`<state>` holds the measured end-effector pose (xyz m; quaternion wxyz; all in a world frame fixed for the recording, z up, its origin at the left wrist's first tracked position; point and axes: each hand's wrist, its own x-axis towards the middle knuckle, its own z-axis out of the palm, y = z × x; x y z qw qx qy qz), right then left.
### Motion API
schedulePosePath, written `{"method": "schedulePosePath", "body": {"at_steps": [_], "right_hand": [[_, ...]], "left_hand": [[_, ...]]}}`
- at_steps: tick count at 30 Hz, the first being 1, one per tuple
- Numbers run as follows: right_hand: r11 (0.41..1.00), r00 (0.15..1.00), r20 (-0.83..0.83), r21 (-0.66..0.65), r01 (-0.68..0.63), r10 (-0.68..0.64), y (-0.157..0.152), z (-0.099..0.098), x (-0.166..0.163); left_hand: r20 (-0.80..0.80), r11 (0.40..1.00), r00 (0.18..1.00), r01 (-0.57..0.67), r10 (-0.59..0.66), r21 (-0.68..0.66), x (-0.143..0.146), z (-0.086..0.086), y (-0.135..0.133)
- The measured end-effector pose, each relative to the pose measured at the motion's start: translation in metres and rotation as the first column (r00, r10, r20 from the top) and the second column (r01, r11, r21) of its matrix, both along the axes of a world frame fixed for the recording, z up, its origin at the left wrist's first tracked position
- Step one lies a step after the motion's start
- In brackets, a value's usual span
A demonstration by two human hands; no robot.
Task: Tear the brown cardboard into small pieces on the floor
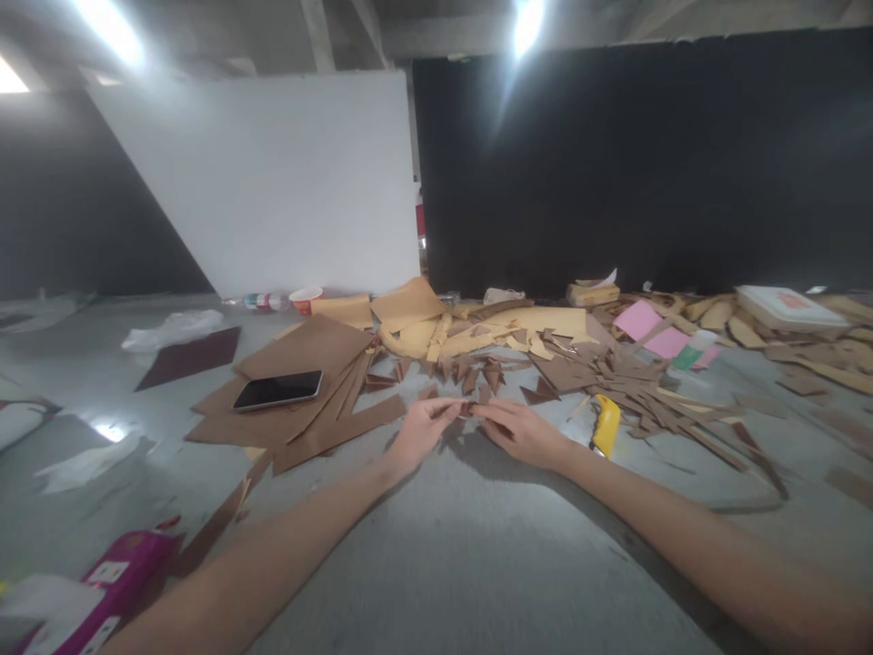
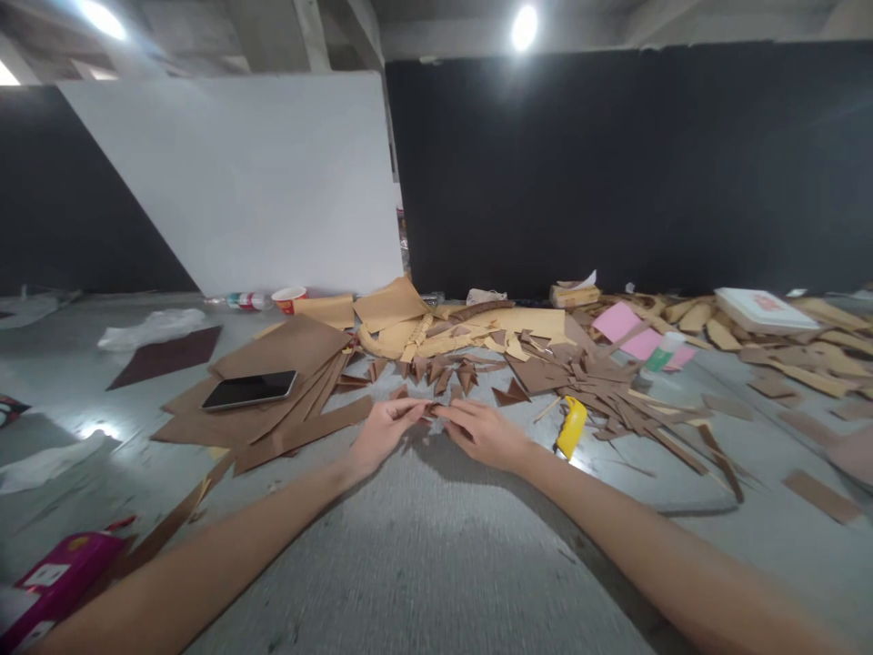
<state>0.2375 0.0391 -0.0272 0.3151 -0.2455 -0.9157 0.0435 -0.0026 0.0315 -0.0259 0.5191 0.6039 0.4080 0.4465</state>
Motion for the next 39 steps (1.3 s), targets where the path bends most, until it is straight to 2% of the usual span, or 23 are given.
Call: {"method": "schedulePosePath", "body": {"at_steps": [6,12,16,19,21,24,31,39], "right_hand": [[0.998,0.998,0.067,0.06,-0.01,0.006,0.002,-0.003,-0.001],[0.998,0.994,0.11,0.061,-0.023,0.017,0.003,-0.007,0.0],[0.998,0.999,0.028,0.059,-0.032,0.031,0.002,-0.008,0.001],[0.999,0.996,-0.088,0.045,0.017,-0.012,0.003,-0.008,0.002],[0.998,0.99,-0.123,0.006,0.07,-0.069,0.003,-0.008,0.003],[0.991,0.988,-0.086,-0.051,0.122,-0.127,0.003,-0.006,0.002],[0.993,0.998,0.039,-0.103,0.056,-0.052,-0.003,-0.006,-0.005],[0.986,0.994,-0.058,-0.145,0.087,-0.096,-0.004,-0.007,-0.007]], "left_hand": [[0.025,0.998,0.998,-0.061,0.06,0.027,-0.002,-0.004,0.004],[-0.017,0.988,0.99,-0.14,0.142,0.059,-0.003,-0.01,0.007],[-0.051,0.977,0.977,-0.203,0.207,0.07,-0.003,-0.012,0.008],[-0.07,0.973,0.971,-0.223,0.226,0.058,-0.003,-0.013,0.008],[-0.079,0.975,0.973,-0.214,0.218,0.053,-0.003,-0.013,0.007],[-0.103,0.984,0.981,-0.16,0.167,0.075,-0.001,-0.008,0.002],[-0.304,0.983,0.952,0.021,0.036,0.181,0.005,0.01,-0.015],[-0.266,0.983,0.964,0.041,0.008,0.18,0.009,0.01,-0.015]]}}
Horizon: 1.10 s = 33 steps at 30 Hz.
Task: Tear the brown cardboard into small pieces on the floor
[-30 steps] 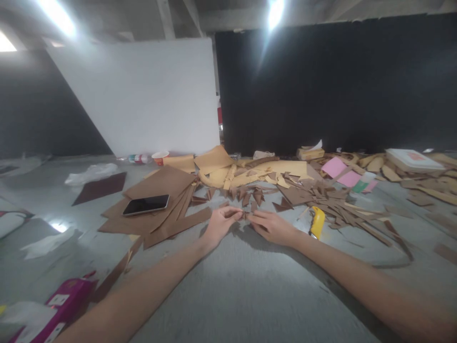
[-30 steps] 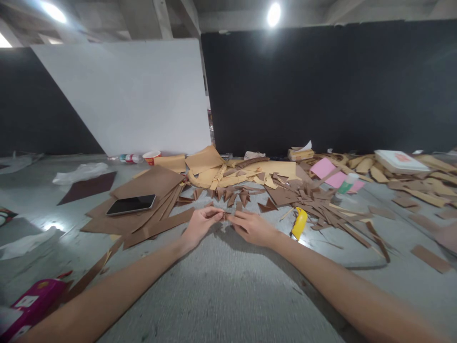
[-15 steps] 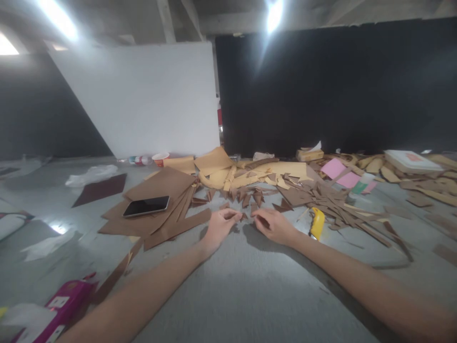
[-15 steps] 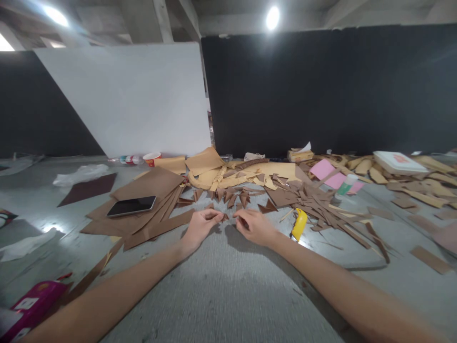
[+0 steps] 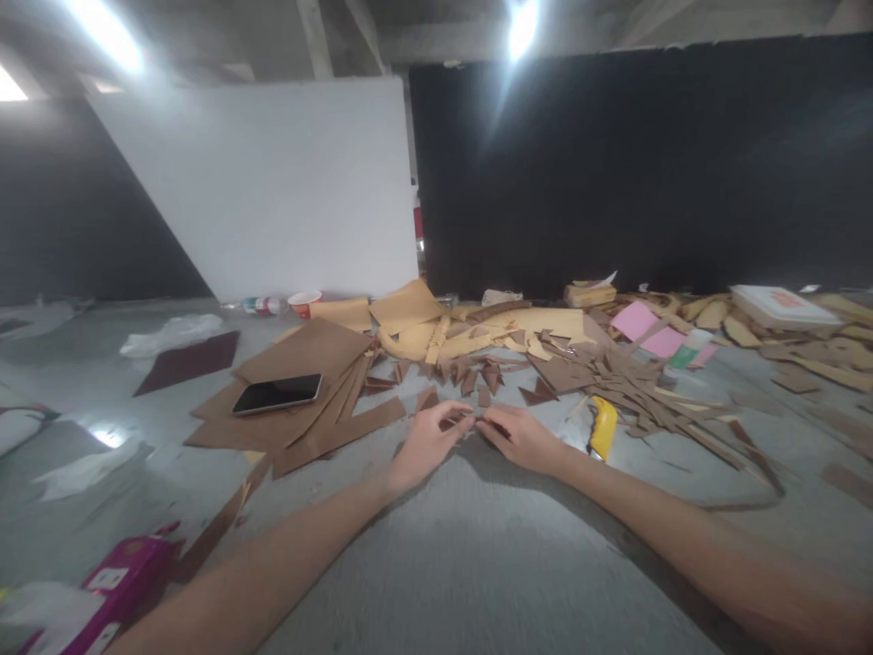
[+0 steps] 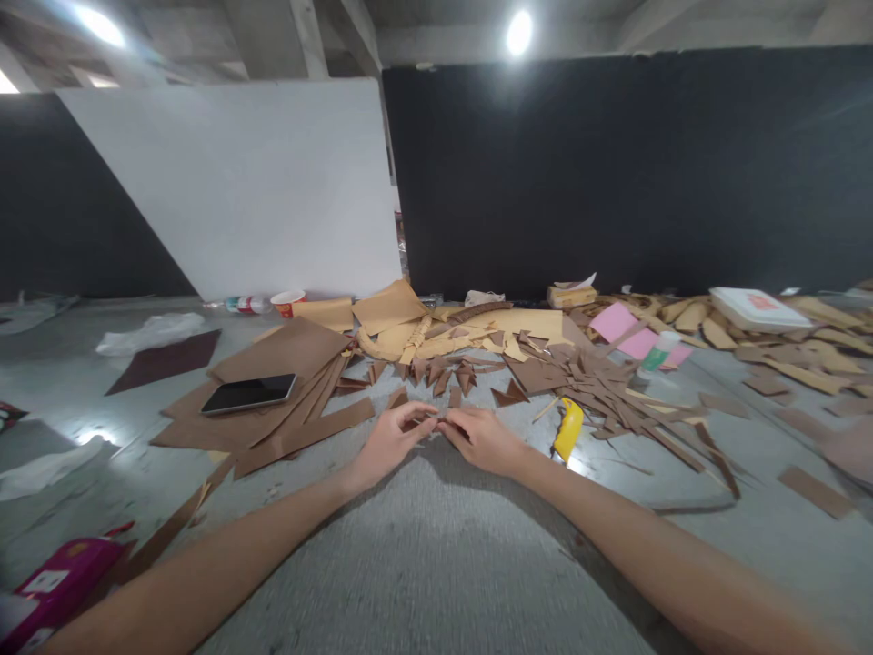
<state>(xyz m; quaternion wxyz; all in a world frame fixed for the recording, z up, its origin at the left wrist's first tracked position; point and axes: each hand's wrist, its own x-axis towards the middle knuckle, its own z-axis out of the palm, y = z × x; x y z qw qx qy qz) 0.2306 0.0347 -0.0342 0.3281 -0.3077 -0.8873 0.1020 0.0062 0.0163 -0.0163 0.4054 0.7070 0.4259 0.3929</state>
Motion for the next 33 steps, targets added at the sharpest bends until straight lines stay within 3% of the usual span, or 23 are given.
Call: {"method": "schedulePosePath", "body": {"at_steps": [5,12,33], "right_hand": [[0.999,0.999,-0.02,-0.031,0.031,-0.032,0.0009,0.0023,0.0007],[0.999,0.999,-0.023,-0.038,0.027,-0.027,-0.0007,0.0066,-0.0003],[0.995,0.996,-0.089,-0.102,-0.005,-0.004,0.0012,0.0038,0.0017]], "left_hand": [[-0.068,0.998,0.997,0.048,-0.045,0.046,0.0011,0.0002,-0.0012],[-0.17,0.997,0.985,0.021,-0.008,0.076,0.0009,0.0003,-0.0018],[-0.163,0.998,0.986,0.036,-0.028,0.05,0.0013,0.0018,-0.0032]]}}
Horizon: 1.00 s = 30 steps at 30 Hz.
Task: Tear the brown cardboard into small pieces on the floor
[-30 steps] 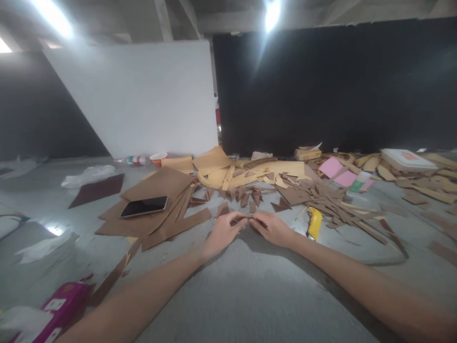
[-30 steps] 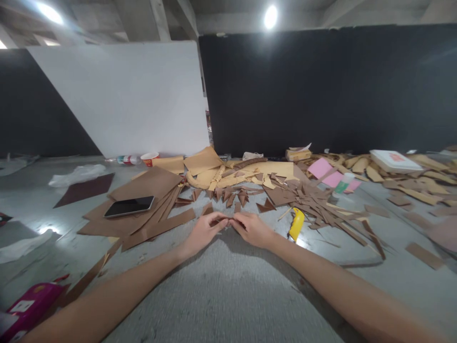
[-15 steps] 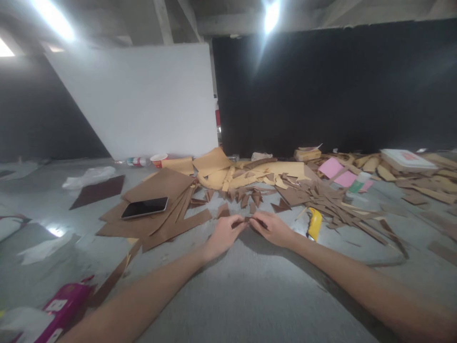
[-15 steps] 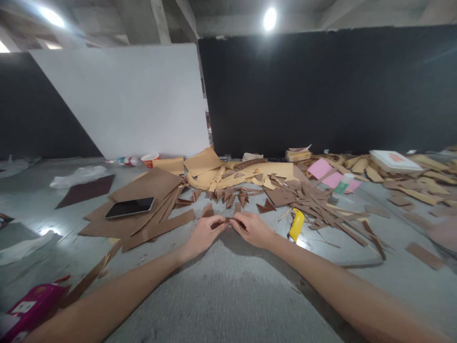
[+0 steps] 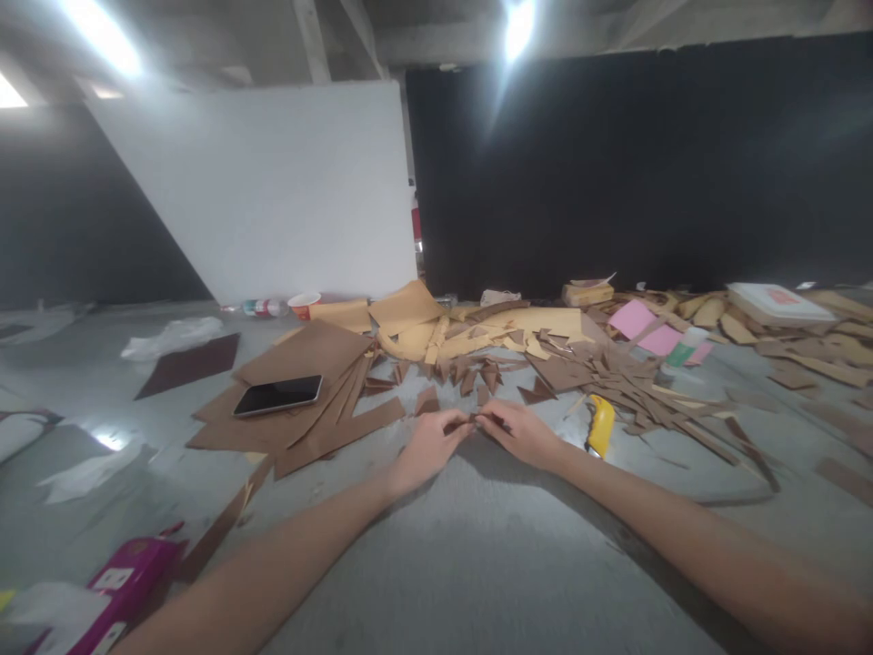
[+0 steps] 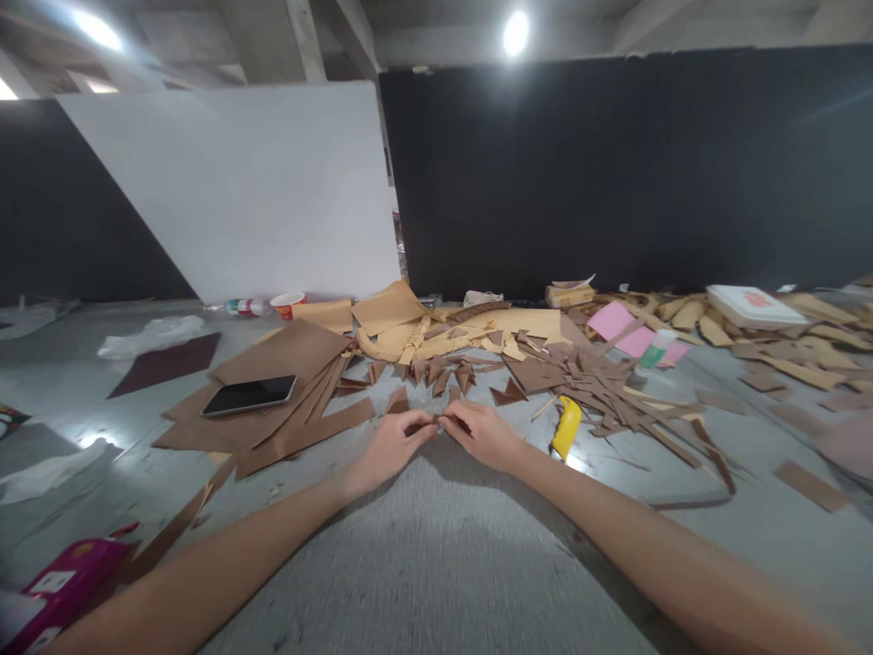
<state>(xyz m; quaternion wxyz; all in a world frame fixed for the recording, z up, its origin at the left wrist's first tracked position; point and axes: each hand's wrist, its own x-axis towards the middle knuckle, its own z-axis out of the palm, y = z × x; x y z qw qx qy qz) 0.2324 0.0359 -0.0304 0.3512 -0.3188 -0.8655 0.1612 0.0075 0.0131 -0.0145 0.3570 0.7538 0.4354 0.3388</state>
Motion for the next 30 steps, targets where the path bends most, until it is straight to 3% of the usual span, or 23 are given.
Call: {"method": "schedulePosePath", "body": {"at_steps": [9,21,25,30], "right_hand": [[0.999,0.999,0.022,0.046,-0.029,0.028,0.0,-0.001,-0.001],[0.998,0.998,0.022,-0.019,-0.06,0.061,-0.002,0.003,-0.001],[0.999,0.999,0.003,0.009,-0.037,0.037,-0.005,0.005,-0.001],[0.991,0.992,0.079,0.105,0.088,-0.097,0.01,0.009,-0.008]], "left_hand": [[0.045,0.999,0.999,-0.008,0.006,0.037,0.0,0.0,0.0],[0.035,0.997,0.999,0.026,-0.028,0.07,-0.001,0.001,0.0],[0.075,0.993,0.997,-0.038,0.029,0.112,0.0,0.001,-0.001],[0.132,0.972,0.974,-0.198,0.182,0.126,-0.002,-0.01,0.007]]}}
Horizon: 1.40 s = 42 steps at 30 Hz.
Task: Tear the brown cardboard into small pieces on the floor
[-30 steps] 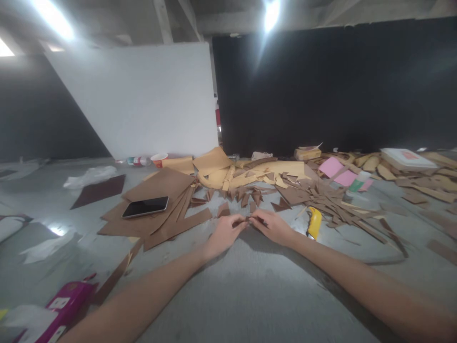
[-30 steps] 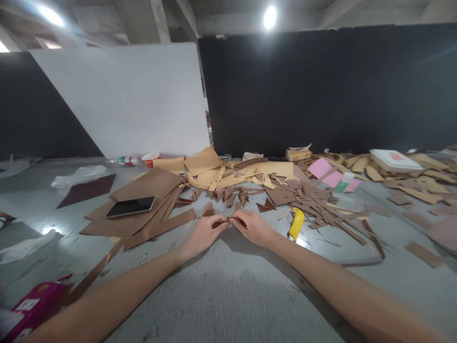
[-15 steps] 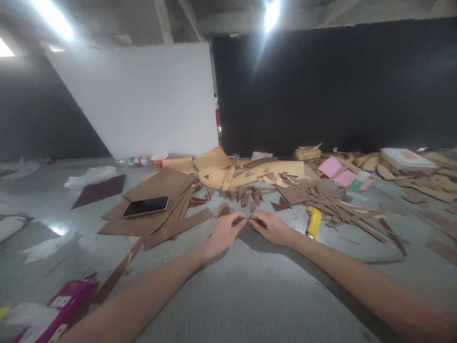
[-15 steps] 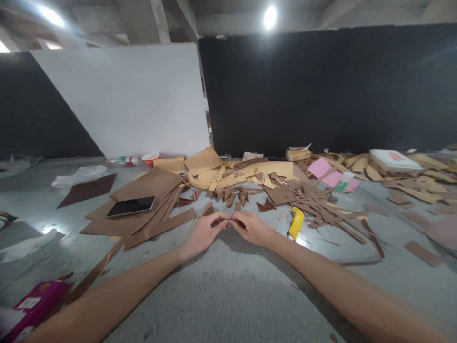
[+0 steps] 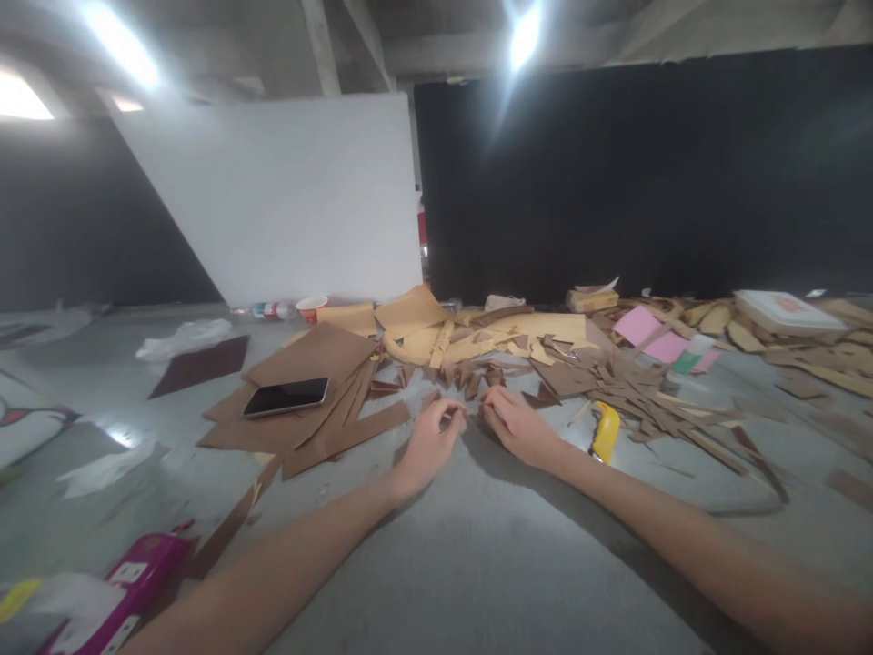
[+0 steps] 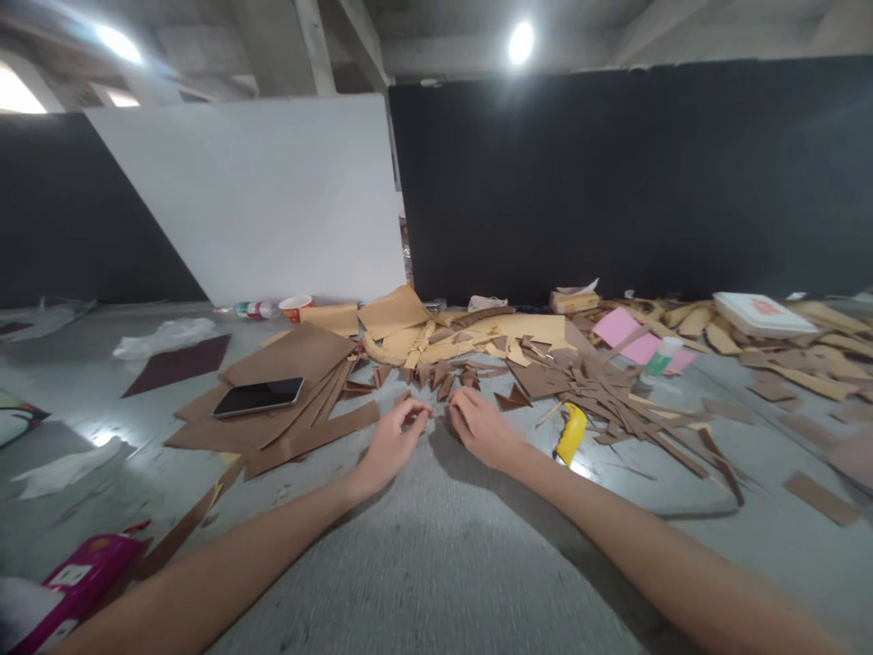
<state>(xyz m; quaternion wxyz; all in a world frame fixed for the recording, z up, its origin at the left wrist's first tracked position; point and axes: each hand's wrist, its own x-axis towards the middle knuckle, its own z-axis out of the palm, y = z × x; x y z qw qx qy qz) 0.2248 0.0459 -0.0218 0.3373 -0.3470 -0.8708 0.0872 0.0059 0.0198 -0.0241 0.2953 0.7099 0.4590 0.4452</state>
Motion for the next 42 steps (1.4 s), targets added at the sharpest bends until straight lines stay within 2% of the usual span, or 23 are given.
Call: {"method": "schedulePosePath", "body": {"at_steps": [4,7,9,12,15,19,23,30,37,42], "right_hand": [[0.995,0.982,0.183,0.094,0.034,-0.051,0.024,-0.006,-0.015],[0.995,0.963,0.253,0.059,0.084,-0.096,0.031,-0.013,-0.027],[0.997,0.967,0.243,0.015,0.081,-0.082,0.027,-0.014,-0.032],[0.996,0.996,0.077,-0.078,0.051,-0.045,0.012,-0.01,-0.03],[0.982,0.983,-0.135,-0.155,0.104,-0.125,-0.001,-0.005,-0.017],[0.973,0.939,-0.265,-0.134,0.187,-0.217,-0.008,-0.008,0.004],[0.944,0.88,-0.36,-0.232,0.236,-0.309,-0.009,-0.014,0.01],[0.949,0.875,-0.411,-0.28,0.145,-0.255,-0.016,-0.013,0.002],[0.955,0.844,-0.484,-0.277,0.104,-0.232,-0.018,-0.009,0.004],[0.969,0.842,-0.52,-0.246,0.012,-0.143,-0.023,-0.002,0.004]], "left_hand": [[0.013,0.997,0.997,-0.076,0.076,0.02,-0.003,-0.012,0.009],[0.002,0.994,0.995,-0.103,0.103,0.048,-0.004,-0.017,0.012],[-0.023,0.991,0.993,-0.113,0.115,0.078,-0.004,-0.02,0.013],[-0.113,0.991,0.99,-0.074,0.086,0.11,-0.002,-0.02,0.01],[-0.272,0.991,0.962,0.019,0.017,0.13,0.001,-0.015,0.003],[-0.49,0.978,0.872,0.121,-0.023,0.17,0.004,-0.006,-0.007],[-0.559,0.972,0.829,0.141,-0.012,0.188,0.006,-0.003,-0.01],[-0.518,0.974,0.855,0.117,0.001,0.195,0.007,-0.001,-0.012],[-0.238,0.995,0.971,0.033,-0.01,0.09,0.006,-0.005,-0.006],[-0.189,0.996,0.981,0.045,-0.029,0.081,0.005,-0.004,-0.007]]}}
